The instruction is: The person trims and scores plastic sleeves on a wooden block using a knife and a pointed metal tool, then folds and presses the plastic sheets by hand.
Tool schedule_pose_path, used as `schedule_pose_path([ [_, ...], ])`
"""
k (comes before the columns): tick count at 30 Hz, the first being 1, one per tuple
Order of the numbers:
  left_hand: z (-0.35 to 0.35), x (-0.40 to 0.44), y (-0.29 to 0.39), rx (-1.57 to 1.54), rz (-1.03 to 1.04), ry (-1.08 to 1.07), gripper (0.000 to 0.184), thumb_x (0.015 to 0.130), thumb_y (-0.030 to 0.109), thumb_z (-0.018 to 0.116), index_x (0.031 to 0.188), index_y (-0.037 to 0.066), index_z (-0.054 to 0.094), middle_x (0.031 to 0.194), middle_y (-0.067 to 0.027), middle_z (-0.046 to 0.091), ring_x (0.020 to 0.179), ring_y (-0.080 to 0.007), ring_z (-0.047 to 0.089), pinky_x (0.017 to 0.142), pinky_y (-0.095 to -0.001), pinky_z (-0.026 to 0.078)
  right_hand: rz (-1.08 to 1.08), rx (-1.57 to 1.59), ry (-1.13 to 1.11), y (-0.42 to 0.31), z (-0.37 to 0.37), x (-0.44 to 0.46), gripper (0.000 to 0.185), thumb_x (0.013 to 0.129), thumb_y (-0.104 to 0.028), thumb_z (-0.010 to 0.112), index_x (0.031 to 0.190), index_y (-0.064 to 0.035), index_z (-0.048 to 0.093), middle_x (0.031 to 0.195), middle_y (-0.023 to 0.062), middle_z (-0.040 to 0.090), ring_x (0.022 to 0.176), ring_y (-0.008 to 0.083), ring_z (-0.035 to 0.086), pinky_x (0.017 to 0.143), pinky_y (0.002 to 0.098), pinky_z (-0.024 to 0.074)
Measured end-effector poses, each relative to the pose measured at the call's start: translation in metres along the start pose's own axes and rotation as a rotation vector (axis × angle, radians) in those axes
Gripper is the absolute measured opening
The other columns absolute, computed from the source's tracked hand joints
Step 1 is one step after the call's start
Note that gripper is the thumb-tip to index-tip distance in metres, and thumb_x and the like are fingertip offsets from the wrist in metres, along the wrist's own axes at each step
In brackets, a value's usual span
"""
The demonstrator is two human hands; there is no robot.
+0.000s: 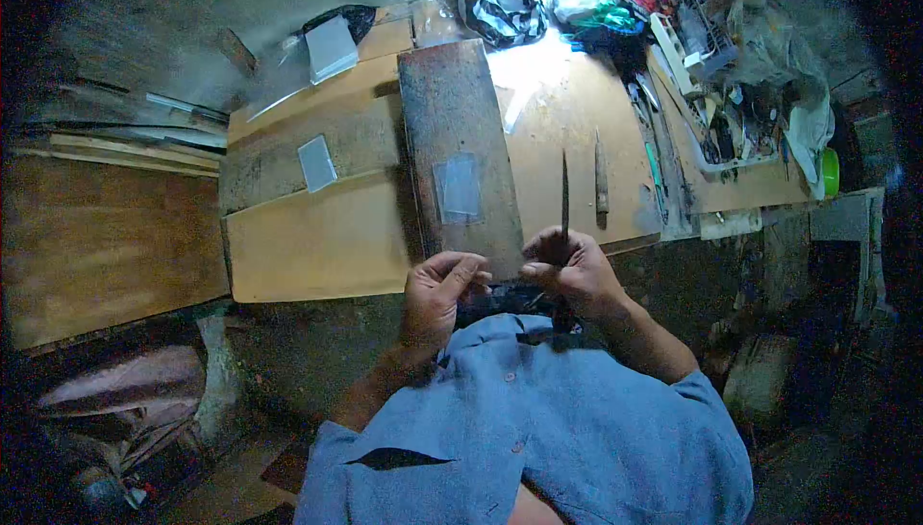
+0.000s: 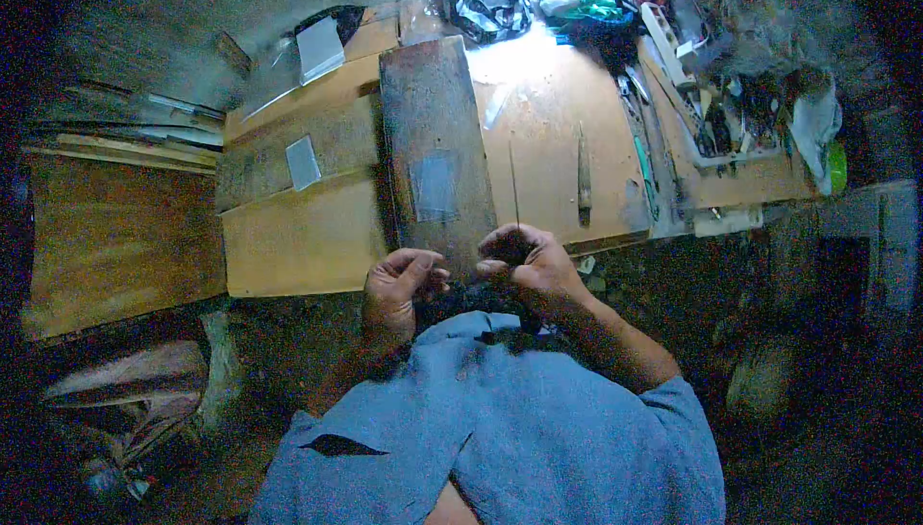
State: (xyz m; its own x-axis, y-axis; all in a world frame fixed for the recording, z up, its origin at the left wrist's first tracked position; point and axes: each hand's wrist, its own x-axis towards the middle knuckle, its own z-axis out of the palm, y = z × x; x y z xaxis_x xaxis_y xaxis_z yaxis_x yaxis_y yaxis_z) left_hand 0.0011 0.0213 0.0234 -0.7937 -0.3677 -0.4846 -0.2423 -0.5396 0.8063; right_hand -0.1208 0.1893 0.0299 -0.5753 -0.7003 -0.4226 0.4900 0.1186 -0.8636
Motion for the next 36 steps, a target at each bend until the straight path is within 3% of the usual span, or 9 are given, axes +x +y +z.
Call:
schedule_pose_path([
  [8, -0.010, -0.007, 0.005, 0.001, -0.063, 0.002, 0.025, 0.091, 0.025, 0.058, 0.088, 0.001, 0.064, 0.073, -0.0082, 0.065, 0.060, -0.0134, 0.061, 0.057, -0.0254, 0.051, 0.064, 0.063, 0.122, 0.000, 0.004, -0.010, 0.019, 0.078, -0.004, 0.070, 0.093, -0.0019, 0.059, 0.084, 0.0047, 0.063, 0.077, 0.0113, 0.060, 0.070, 0.0257, 0.0490],
  [10, -0.012, -0.006, 0.004, 0.026, -0.068, 0.004, 0.026, 0.091, 0.025, 0.058, 0.087, 0.001, 0.064, 0.072, -0.0078, 0.065, 0.060, -0.0130, 0.061, 0.056, -0.0252, 0.051, 0.013, 0.121, 0.158, 0.001, 0.008, -0.012, 0.016, 0.078, -0.006, 0.070, 0.090, -0.0037, 0.059, 0.077, 0.0017, 0.062, 0.063, 0.0081, 0.055, 0.054, 0.0220, 0.0437],
  [11, -0.014, -0.005, 0.002, 0.058, -0.034, 0.003, 0.025, 0.091, 0.025, 0.058, 0.087, 0.001, 0.064, 0.071, -0.0076, 0.065, 0.060, -0.0124, 0.060, 0.055, -0.0248, 0.051, 0.018, 0.124, 0.161, -0.001, 0.007, -0.013, 0.016, 0.078, -0.006, 0.070, 0.090, -0.0037, 0.059, 0.077, 0.0017, 0.062, 0.063, 0.0081, 0.055, 0.054, 0.0220, 0.0437],
  [13, -0.016, -0.004, 0.001, 0.091, -0.008, 0.003, 0.024, 0.091, 0.024, 0.058, 0.087, 0.001, 0.064, 0.071, -0.0074, 0.065, 0.059, -0.0117, 0.060, 0.054, -0.0244, 0.050, 0.087, 0.064, 0.179, -0.003, 0.002, -0.015, 0.018, 0.079, -0.004, 0.069, 0.093, -0.0013, 0.059, 0.082, 0.0047, 0.062, 0.074, 0.0126, 0.060, 0.068, 0.0264, 0.0493],
  [18, -0.020, -0.002, 0.007, 0.099, -0.118, -0.007, 0.013, 0.086, 0.015, 0.064, 0.086, 0.002, 0.064, 0.072, -0.0068, 0.066, 0.060, -0.0113, 0.061, 0.056, -0.0247, 0.050, 0.103, 0.147, 0.200, 0.001, -0.004, -0.013, 0.018, 0.078, -0.003, 0.070, 0.092, -0.0013, 0.059, 0.083, 0.0050, 0.063, 0.075, 0.0127, 0.060, 0.069, 0.0265, 0.0494],
  [29, -0.021, 0.009, 0.013, 0.142, -0.108, -0.112, 0.013, 0.085, 0.009, 0.064, 0.093, -0.001, 0.062, 0.081, -0.0061, 0.065, 0.071, -0.0099, 0.060, 0.067, -0.0236, 0.050, 0.071, 0.012, 0.186, 0.007, -0.001, -0.002, 0.021, 0.076, -0.003, 0.072, 0.093, -0.0013, 0.061, 0.086, 0.0045, 0.065, 0.080, 0.0119, 0.060, 0.074, 0.0263, 0.0493],
  [31, -0.020, 0.014, 0.016, 0.138, -0.104, -0.109, 0.013, 0.085, 0.008, 0.065, 0.094, -0.001, 0.062, 0.081, -0.0059, 0.065, 0.072, -0.0092, 0.060, 0.067, -0.0234, 0.049, -0.015, -0.004, 0.119, 0.008, -0.002, 0.001, 0.021, 0.076, -0.004, 0.072, 0.093, -0.0012, 0.061, 0.086, 0.0038, 0.065, 0.081, 0.0115, 0.060, 0.075, 0.0262, 0.0488],
  [34, -0.025, 0.022, 0.026, 0.298, -0.042, -0.249, 0.012, 0.084, 0.007, 0.065, 0.093, -0.001, 0.062, 0.081, -0.0045, 0.065, 0.071, -0.0078, 0.058, 0.067, -0.0229, 0.048, 0.056, -0.237, 0.001, -0.001, -0.003, 0.004, 0.018, 0.078, -0.002, 0.070, 0.093, -0.0019, 0.060, 0.081, 0.0024, 0.063, 0.075, 0.0093, 0.059, 0.069, 0.0248, 0.0483],
  [36, -0.030, 0.025, 0.027, 0.367, -0.175, -0.385, 0.010, 0.084, 0.007, 0.065, 0.091, -0.001, 0.063, 0.081, -0.0035, 0.065, 0.073, -0.0075, 0.057, 0.068, -0.0227, 0.048, 0.050, -0.219, -0.008, -0.007, 0.001, 0.005, 0.018, 0.078, -0.002, 0.070, 0.093, -0.0014, 0.061, 0.082, 0.0027, 0.064, 0.076, 0.0097, 0.059, 0.069, 0.0250, 0.0486],
])
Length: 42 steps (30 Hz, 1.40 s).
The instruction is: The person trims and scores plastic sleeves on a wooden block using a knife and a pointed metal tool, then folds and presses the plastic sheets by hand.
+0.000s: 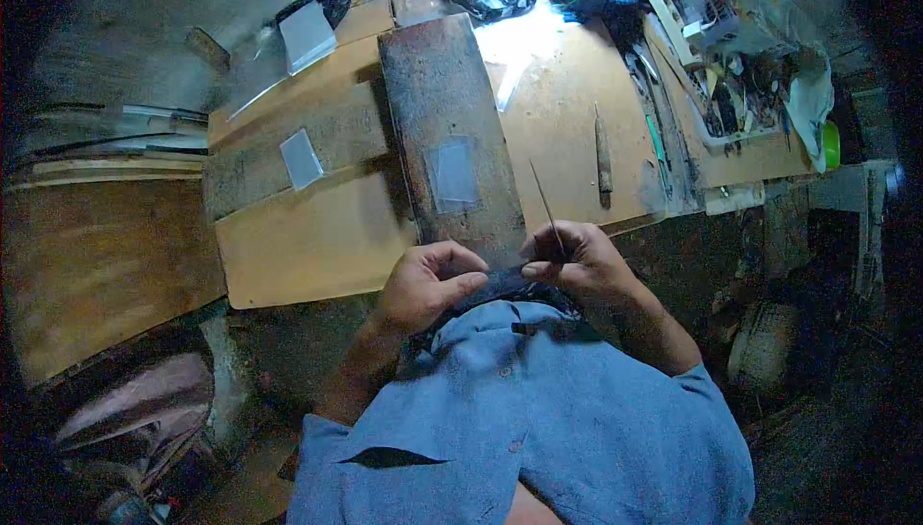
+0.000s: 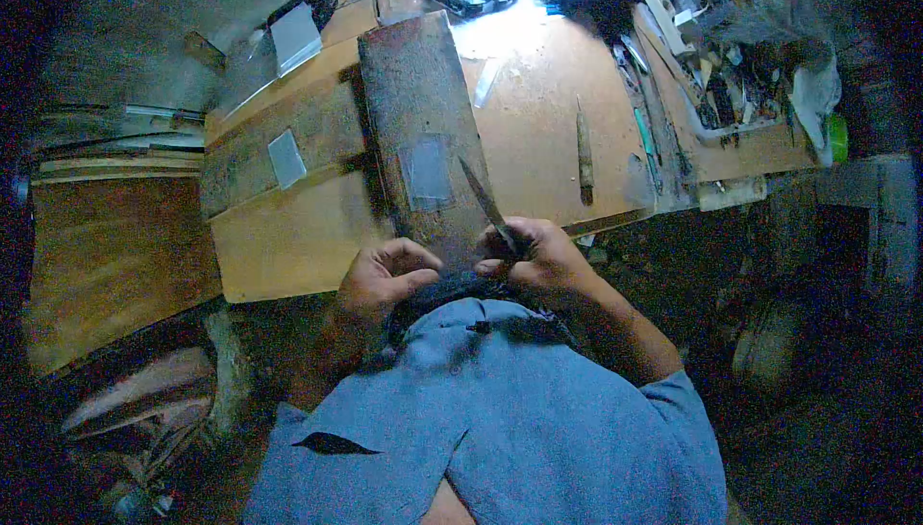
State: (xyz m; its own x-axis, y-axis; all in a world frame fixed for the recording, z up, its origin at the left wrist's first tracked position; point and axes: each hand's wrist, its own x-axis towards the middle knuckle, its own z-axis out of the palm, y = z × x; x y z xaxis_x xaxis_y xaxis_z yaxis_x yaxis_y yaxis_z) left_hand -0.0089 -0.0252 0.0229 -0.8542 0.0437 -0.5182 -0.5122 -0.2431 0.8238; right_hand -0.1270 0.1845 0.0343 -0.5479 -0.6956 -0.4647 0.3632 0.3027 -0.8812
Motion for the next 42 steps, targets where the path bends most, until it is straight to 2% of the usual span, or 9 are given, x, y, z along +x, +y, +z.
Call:
schedule_pose_path([
  [6, 0.017, 0.004, -0.002, -0.127, 0.110, 0.220, 0.009, 0.085, 0.006, 0.064, 0.089, -0.002, 0.064, 0.081, -0.0031, 0.065, 0.074, -0.0077, 0.058, 0.070, -0.0229, 0.048, -0.020, 0.238, 0.029, 0.001, 0.010, 0.005, 0.014, 0.079, -0.006, 0.069, 0.092, -0.0003, 0.064, 0.081, 0.0014, 0.064, 0.075, 0.0086, 0.059, 0.069, 0.0245, 0.0483],
  [14, 0.022, 0.003, -0.016, -0.135, 0.092, 0.153, 0.011, 0.087, 0.009, 0.063, 0.088, -0.002, 0.065, 0.078, -0.0018, 0.064, 0.070, -0.0063, 0.055, 0.064, -0.0215, 0.045, -0.036, 0.119, 0.034, 0.013, 0.014, 0.009, 0.011, 0.084, -0.005, 0.065, 0.093, 0.0008, 0.062, 0.083, 0.0027, 0.064, 0.077, 0.0087, 0.059, 0.071, 0.0240, 0.0491],
  [20, 0.019, 0.003, -0.026, -0.145, 0.083, 0.184, 0.017, 0.088, 0.015, 0.063, 0.084, -0.001, 0.065, 0.075, -0.0013, 0.064, 0.065, -0.0060, 0.054, 0.060, -0.0211, 0.045, 0.004, 0.036, 0.066, 0.018, 0.020, 0.013, 0.013, 0.087, -0.012, 0.063, 0.085, 0.0005, 0.062, 0.068, -0.0012, 0.057, 0.068, 0.0065, 0.052, 0.063, 0.0234, 0.0448],
  [26, 0.020, 0.006, -0.019, -0.323, 0.092, 0.275, 0.020, 0.088, 0.019, 0.063, 0.082, 0.000, 0.065, 0.072, -0.0026, 0.064, 0.062, -0.0073, 0.056, 0.057, -0.0216, 0.047, -0.128, 0.072, 0.054, -0.003, 0.016, 0.006, 0.023, 0.087, -0.016, 0.062, 0.102, 0.0007, 0.057, 0.084, 0.0061, 0.061, 0.078, 0.0113, 0.056, 0.070, 0.0276, 0.0468],
  [28, 0.013, 0.006, -0.021, -0.359, 0.119, 0.298, 0.020, 0.088, 0.020, 0.063, 0.082, 0.000, 0.065, 0.072, -0.0032, 0.064, 0.061, -0.0081, 0.057, 0.056, -0.0220, 0.047, -0.184, -0.354, 0.061, -0.019, 0.001, -0.003, 0.035, 0.086, -0.020, 0.062, 0.113, -0.0004, 0.054, 0.096, 0.0132, 0.062, 0.086, 0.0188, 0.060, 0.077, 0.0310, 0.0470],
  [29, 0.009, 0.006, -0.022, -0.342, 0.120, 0.333, 0.020, 0.088, 0.020, 0.063, 0.083, 0.001, 0.065, 0.072, -0.0039, 0.065, 0.061, -0.0087, 0.058, 0.057, -0.0226, 0.048, -0.184, -0.354, 0.056, -0.018, -0.001, -0.006, 0.035, 0.086, -0.020, 0.062, 0.113, -0.0004, 0.054, 0.096, 0.0132, 0.062, 0.086, 0.0188, 0.060, 0.077, 0.0310, 0.0470],
  [32, 0.005, 0.005, -0.019, -0.358, 0.111, 0.398, 0.019, 0.089, 0.019, 0.062, 0.083, 0.001, 0.065, 0.073, -0.0060, 0.065, 0.061, -0.0106, 0.058, 0.057, -0.0242, 0.049, -0.213, -0.644, 0.108, -0.013, -0.004, -0.016, 0.042, 0.085, -0.031, 0.061, 0.116, -0.0036, 0.054, 0.103, 0.0186, 0.061, 0.091, 0.0339, 0.061, 0.078, 0.0375, 0.0491],
  [35, 0.000, 0.005, -0.018, -0.407, 0.105, 0.410, 0.017, 0.088, 0.018, 0.061, 0.084, 0.001, 0.065, 0.073, -0.0074, 0.065, 0.061, -0.0115, 0.058, 0.056, -0.0249, 0.049, -0.133, -0.818, 0.033, -0.017, -0.002, -0.023, 0.043, 0.085, -0.036, 0.059, 0.116, -0.0051, 0.054, 0.102, 0.0188, 0.060, 0.090, 0.0364, 0.060, 0.077, 0.0410, 0.0494],
  [42, 0.004, 0.005, -0.017, -0.371, 0.141, 0.387, 0.017, 0.088, 0.018, 0.062, 0.085, 0.002, 0.065, 0.072, -0.0067, 0.064, 0.059, -0.0118, 0.058, 0.058, -0.0240, 0.049, -0.098, -0.876, 0.034, -0.013, 0.002, -0.020, 0.043, 0.087, -0.039, 0.056, 0.116, -0.0061, 0.055, 0.102, 0.0197, 0.060, 0.093, 0.0370, 0.059, 0.078, 0.0430, 0.0488],
])
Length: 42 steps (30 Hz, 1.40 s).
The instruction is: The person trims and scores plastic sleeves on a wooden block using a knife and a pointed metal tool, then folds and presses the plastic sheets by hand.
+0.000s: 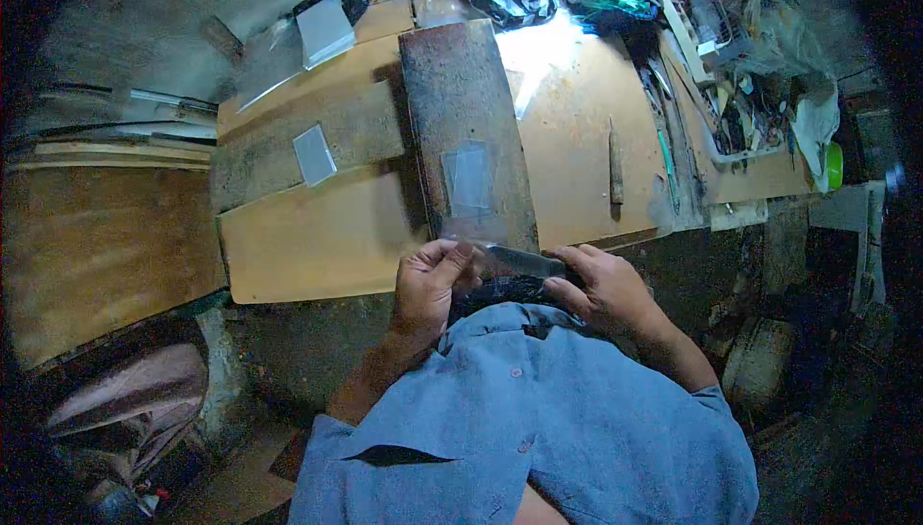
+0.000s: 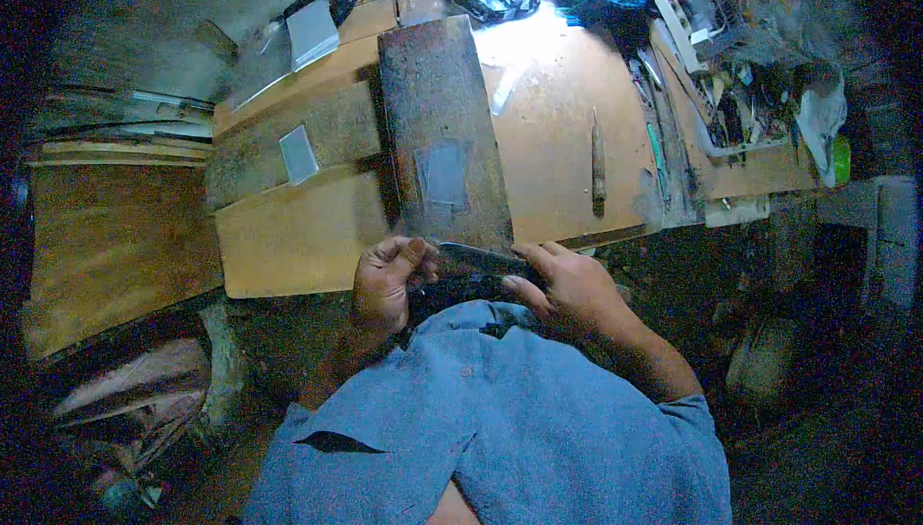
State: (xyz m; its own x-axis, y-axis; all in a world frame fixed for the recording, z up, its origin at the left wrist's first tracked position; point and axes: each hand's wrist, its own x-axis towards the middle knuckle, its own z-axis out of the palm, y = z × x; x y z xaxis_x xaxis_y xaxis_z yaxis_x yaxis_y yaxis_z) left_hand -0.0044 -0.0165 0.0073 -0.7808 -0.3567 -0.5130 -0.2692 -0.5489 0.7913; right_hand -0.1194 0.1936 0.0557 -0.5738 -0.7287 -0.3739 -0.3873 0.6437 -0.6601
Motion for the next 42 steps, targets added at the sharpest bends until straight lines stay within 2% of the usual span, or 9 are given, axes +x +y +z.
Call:
schedule_pose_path([
  [6, 0.012, -0.013, 0.006, 0.072, -0.229, -0.129, 0.016, 0.088, 0.016, 0.063, 0.088, 0.000, 0.065, 0.076, -0.0037, 0.065, 0.067, -0.0089, 0.058, 0.062, -0.0231, 0.047, -0.032, -0.001, 0.022, 0.002, 0.006, 0.009, 0.045, 0.088, -0.038, 0.054, 0.118, -0.0051, 0.052, 0.103, 0.0206, 0.059, 0.094, 0.0378, 0.059, 0.078, 0.0439, 0.0484],
  [12, 0.008, -0.016, 0.002, 0.330, -0.161, -0.303, 0.014, 0.086, 0.008, 0.063, 0.093, -0.003, 0.065, 0.081, -0.0051, 0.066, 0.078, -0.0098, 0.059, 0.071, -0.0245, 0.048, -0.122, -0.037, 0.095, -0.001, 0.009, 0.012, 0.044, 0.089, -0.037, 0.054, 0.119, -0.0047, 0.050, 0.102, 0.0200, 0.059, 0.093, 0.0379, 0.059, 0.077, 0.0443, 0.0488],
  [24, 0.013, -0.019, 0.009, 0.294, -0.192, -0.361, 0.014, 0.084, 0.011, 0.066, 0.091, -0.001, 0.066, 0.081, -0.0034, 0.066, 0.073, -0.0094, 0.059, 0.067, -0.0249, 0.048, -0.218, -0.132, -0.103, -0.007, -0.008, 0.021, 0.044, 0.086, -0.040, 0.057, 0.119, -0.0113, 0.052, 0.092, 0.0166, 0.061, 0.081, 0.0374, 0.062, 0.067, 0.0441, 0.0506],
  [27, -0.005, -0.013, 0.014, 0.468, -0.223, -0.436, 0.015, 0.084, 0.013, 0.066, 0.088, -0.001, 0.067, 0.078, -0.0033, 0.066, 0.070, -0.0099, 0.058, 0.067, -0.0251, 0.048, -0.164, -0.225, 0.084, 0.013, -0.005, 0.027, 0.043, 0.083, -0.037, 0.062, 0.117, -0.0114, 0.053, 0.089, 0.0166, 0.062, 0.080, 0.0374, 0.062, 0.065, 0.0440, 0.0506],
  [28, -0.008, -0.012, 0.012, 0.468, -0.221, -0.435, 0.015, 0.084, 0.013, 0.066, 0.088, -0.001, 0.067, 0.078, -0.0033, 0.066, 0.070, -0.0099, 0.058, 0.067, -0.0251, 0.048, -0.157, -0.067, 0.273, 0.013, -0.012, 0.026, 0.036, 0.083, -0.030, 0.064, 0.112, -0.0088, 0.057, 0.086, 0.0171, 0.062, 0.079, 0.0324, 0.063, 0.066, 0.0393, 0.0508],
  [32, -0.008, -0.010, 0.003, 0.321, -0.136, -0.286, 0.010, 0.085, 0.012, 0.065, 0.086, 0.002, 0.066, 0.077, -0.0041, 0.066, 0.069, -0.0096, 0.059, 0.065, -0.0245, 0.048, 0.076, 0.486, 0.200, 0.015, -0.016, 0.033, 0.028, 0.083, -0.020, 0.066, 0.103, -0.0014, 0.060, 0.085, 0.0117, 0.063, 0.078, 0.0161, 0.060, 0.070, 0.0299, 0.0476],
  [35, 0.012, -0.005, -0.002, 0.138, -0.066, -0.157, 0.010, 0.086, 0.012, 0.063, 0.084, 0.003, 0.065, 0.076, -0.0034, 0.065, 0.068, -0.0097, 0.058, 0.065, -0.0248, 0.048, -0.107, 0.703, -0.004, 0.016, 0.021, 0.035, 0.025, 0.081, -0.016, 0.070, 0.098, -0.0005, 0.060, 0.081, 0.0061, 0.063, 0.077, 0.0129, 0.058, 0.067, 0.0294, 0.0469],
  [38, 0.022, -0.007, 0.005, 0.072, 0.011, -0.093, 0.009, 0.086, 0.011, 0.063, 0.084, 0.003, 0.065, 0.076, -0.0036, 0.065, 0.069, -0.0102, 0.059, 0.065, -0.0247, 0.048, -0.018, 0.914, -0.151, -0.001, 0.033, 0.038, 0.019, 0.080, -0.012, 0.071, 0.091, -0.0010, 0.061, 0.079, 0.0018, 0.061, 0.076, 0.0100, 0.056, 0.065, 0.0273, 0.0460],
  [42, 0.006, -0.006, -0.001, 0.070, -0.002, -0.143, 0.008, 0.086, 0.008, 0.064, 0.088, 0.001, 0.065, 0.079, -0.0042, 0.065, 0.073, -0.0094, 0.060, 0.069, -0.0239, 0.049, 0.115, 1.001, 0.005, -0.001, 0.015, 0.043, 0.015, 0.079, -0.008, 0.070, 0.090, -0.0013, 0.061, 0.079, 0.0012, 0.061, 0.075, 0.0098, 0.057, 0.068, 0.0255, 0.0465],
])
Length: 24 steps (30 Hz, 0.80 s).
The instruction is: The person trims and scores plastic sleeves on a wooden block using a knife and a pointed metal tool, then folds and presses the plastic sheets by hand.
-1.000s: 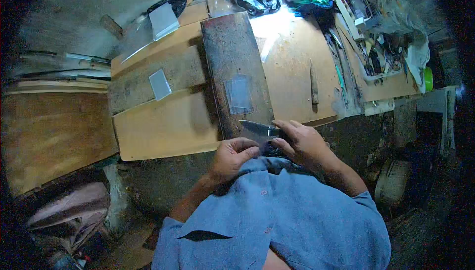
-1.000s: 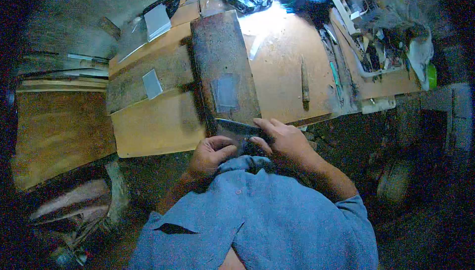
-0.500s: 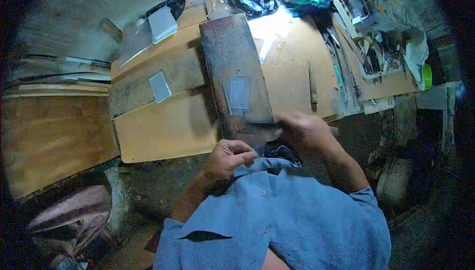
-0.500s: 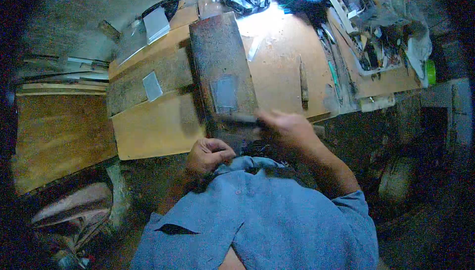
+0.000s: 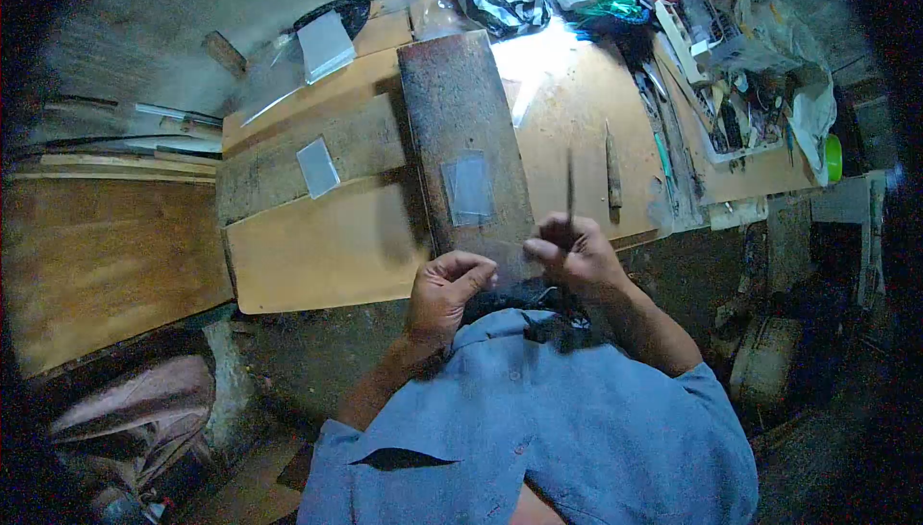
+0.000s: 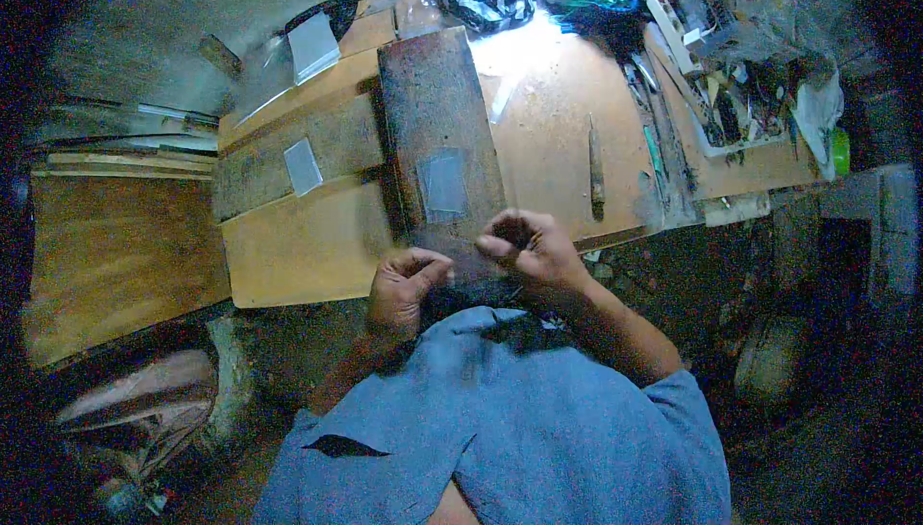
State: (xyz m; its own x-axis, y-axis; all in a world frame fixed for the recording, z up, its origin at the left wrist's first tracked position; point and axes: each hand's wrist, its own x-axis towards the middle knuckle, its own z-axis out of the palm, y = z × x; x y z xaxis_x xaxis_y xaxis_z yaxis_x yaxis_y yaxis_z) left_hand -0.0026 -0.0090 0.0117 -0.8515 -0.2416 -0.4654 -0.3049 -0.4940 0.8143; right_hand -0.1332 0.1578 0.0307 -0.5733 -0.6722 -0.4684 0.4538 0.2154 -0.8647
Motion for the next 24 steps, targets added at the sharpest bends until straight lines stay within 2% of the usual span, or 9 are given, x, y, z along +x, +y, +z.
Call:
schedule_pose_path([
  [2, 0.000, -0.001, -0.003, -0.021, -0.029, 0.007, 0.008, 0.086, 0.008, 0.064, 0.088, 0.001, 0.065, 0.079, -0.0043, 0.065, 0.072, -0.0093, 0.060, 0.069, -0.0237, 0.049, -0.018, 0.035, -0.026, -0.004, 0.004, -0.002, 0.015, 0.079, -0.007, 0.070, 0.090, -0.0010, 0.062, 0.080, 0.0018, 0.062, 0.075, 0.0103, 0.058, 0.070, 0.0257, 0.0471],
  [4, 0.004, 0.000, -0.006, -0.192, 0.025, 0.122, 0.007, 0.085, 0.008, 0.064, 0.088, 0.001, 0.065, 0.079, -0.0044, 0.065, 0.073, -0.0093, 0.060, 0.068, -0.0231, 0.049, -0.005, 0.088, -0.117, 0.000, 0.006, -0.004, 0.017, 0.079, -0.006, 0.069, 0.093, -0.0004, 0.062, 0.084, 0.0036, 0.063, 0.078, 0.0113, 0.059, 0.075, 0.0263, 0.0482],
  [8, 0.000, -0.002, -0.011, -0.199, 0.044, 0.094, 0.007, 0.085, 0.006, 0.064, 0.089, 0.000, 0.065, 0.081, -0.0048, 0.066, 0.074, -0.0092, 0.060, 0.070, -0.0235, 0.049, -0.037, 0.015, -0.038, 0.004, 0.009, -0.001, 0.012, 0.081, -0.004, 0.067, 0.091, -0.0001, 0.062, 0.083, 0.0032, 0.064, 0.076, 0.0105, 0.059, 0.070, 0.0257, 0.0481],
  [10, -0.004, -0.006, -0.005, 0.193, -0.027, -0.075, 0.008, 0.085, 0.006, 0.063, 0.090, -0.001, 0.064, 0.083, -0.0047, 0.066, 0.075, -0.0090, 0.059, 0.071, -0.0239, 0.049, -0.010, 0.068, 0.006, -0.006, 0.009, 0.000, 0.011, 0.081, -0.005, 0.067, 0.091, -0.0003, 0.062, 0.082, 0.0031, 0.064, 0.076, 0.0104, 0.059, 0.070, 0.0256, 0.0480],
  [11, -0.002, -0.008, -0.002, 0.195, -0.027, -0.076, 0.008, 0.085, 0.006, 0.063, 0.090, -0.001, 0.064, 0.083, -0.0047, 0.066, 0.075, -0.0090, 0.059, 0.071, -0.0239, 0.049, 0.012, 0.122, 0.054, -0.007, 0.008, 0.001, 0.011, 0.082, -0.006, 0.066, 0.090, -0.0004, 0.063, 0.081, 0.0031, 0.064, 0.075, 0.0102, 0.058, 0.069, 0.0255, 0.0480],
  [15, 0.004, -0.008, 0.003, 0.121, -0.108, -0.085, 0.009, 0.085, 0.006, 0.063, 0.089, -0.002, 0.064, 0.084, -0.0042, 0.066, 0.075, -0.0088, 0.058, 0.070, -0.0233, 0.048, -0.147, -0.011, -0.029, 0.013, 0.008, 0.006, 0.011, 0.084, -0.011, 0.065, 0.088, -0.0009, 0.062, 0.076, 0.0010, 0.062, 0.070, 0.0093, 0.057, 0.064, 0.0243, 0.0462],
  [19, 0.004, -0.005, -0.005, 0.087, -0.077, -0.045, 0.010, 0.086, 0.008, 0.064, 0.090, -0.001, 0.064, 0.082, -0.0039, 0.066, 0.073, -0.0082, 0.058, 0.065, -0.0230, 0.047, -0.105, -0.051, -0.052, 0.011, 0.014, 0.005, 0.012, 0.086, -0.012, 0.063, 0.089, -0.0002, 0.062, 0.078, 0.0024, 0.063, 0.071, 0.0091, 0.057, 0.064, 0.0246, 0.0461],
  [21, 0.005, -0.006, -0.007, 0.045, -0.089, -0.040, 0.011, 0.086, 0.010, 0.064, 0.089, -0.001, 0.065, 0.081, -0.0038, 0.066, 0.071, -0.0075, 0.057, 0.063, -0.0228, 0.047, 0.005, -0.121, -0.078, 0.013, 0.013, 0.006, 0.013, 0.087, -0.012, 0.062, 0.088, 0.0005, 0.061, 0.077, 0.0022, 0.061, 0.072, 0.0082, 0.055, 0.066, 0.0244, 0.0457],
  [24, 0.004, -0.006, -0.010, -0.028, -0.088, -0.025, 0.014, 0.087, 0.013, 0.063, 0.087, 0.000, 0.065, 0.078, -0.0036, 0.065, 0.068, -0.0067, 0.057, 0.061, -0.0223, 0.046, -0.035, -0.165, -0.105, 0.006, 0.014, 0.000, 0.016, 0.088, -0.012, 0.061, 0.094, 0.0018, 0.060, 0.076, 0.0016, 0.057, 0.072, 0.0078, 0.053, 0.065, 0.0241, 0.0447],
])
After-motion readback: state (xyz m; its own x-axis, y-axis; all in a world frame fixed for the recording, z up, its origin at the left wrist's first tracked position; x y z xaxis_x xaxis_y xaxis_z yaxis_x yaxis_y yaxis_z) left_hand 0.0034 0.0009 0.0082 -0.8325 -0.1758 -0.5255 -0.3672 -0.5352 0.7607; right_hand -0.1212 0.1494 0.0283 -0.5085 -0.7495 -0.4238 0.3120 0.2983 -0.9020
